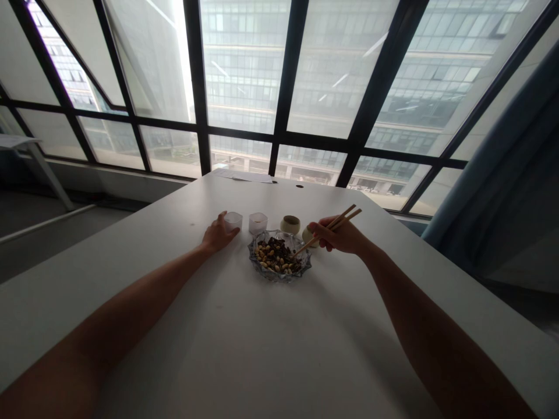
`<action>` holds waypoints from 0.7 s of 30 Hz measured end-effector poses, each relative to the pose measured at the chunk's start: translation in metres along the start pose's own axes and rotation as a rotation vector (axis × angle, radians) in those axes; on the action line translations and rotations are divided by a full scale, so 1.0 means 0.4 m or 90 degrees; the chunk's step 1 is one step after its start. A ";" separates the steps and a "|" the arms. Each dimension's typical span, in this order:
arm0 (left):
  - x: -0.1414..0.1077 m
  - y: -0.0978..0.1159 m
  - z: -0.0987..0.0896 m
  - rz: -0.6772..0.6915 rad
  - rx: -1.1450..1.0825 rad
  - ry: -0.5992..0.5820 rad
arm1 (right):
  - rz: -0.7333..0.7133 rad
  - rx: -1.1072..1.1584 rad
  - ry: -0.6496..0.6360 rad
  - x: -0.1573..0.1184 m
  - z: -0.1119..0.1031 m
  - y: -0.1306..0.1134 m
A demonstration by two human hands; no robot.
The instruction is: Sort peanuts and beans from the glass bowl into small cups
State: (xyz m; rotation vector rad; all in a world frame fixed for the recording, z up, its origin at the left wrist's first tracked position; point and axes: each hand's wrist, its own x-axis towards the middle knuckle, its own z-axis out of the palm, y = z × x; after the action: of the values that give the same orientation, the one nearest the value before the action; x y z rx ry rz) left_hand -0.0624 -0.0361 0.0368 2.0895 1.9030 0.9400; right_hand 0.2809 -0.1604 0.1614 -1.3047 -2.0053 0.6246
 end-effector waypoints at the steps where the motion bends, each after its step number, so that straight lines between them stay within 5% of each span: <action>1: 0.000 0.000 0.000 0.000 -0.001 0.001 | 0.000 0.003 -0.001 0.000 0.000 -0.001; 6: -0.002 0.001 -0.002 -0.006 0.001 -0.005 | 0.011 0.021 0.036 0.000 -0.008 -0.008; 13: -0.006 0.004 -0.005 -0.009 0.011 -0.007 | -0.027 -0.064 0.338 -0.005 -0.069 0.019; 21: -0.004 0.000 -0.005 -0.009 -0.005 -0.009 | -0.004 -0.171 0.373 -0.007 -0.089 0.047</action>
State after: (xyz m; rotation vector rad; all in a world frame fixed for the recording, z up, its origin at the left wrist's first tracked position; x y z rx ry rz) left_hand -0.0636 -0.0382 0.0376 2.0701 1.9015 0.9254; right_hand 0.3195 -0.1542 0.1716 -1.4293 -1.6326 -0.0479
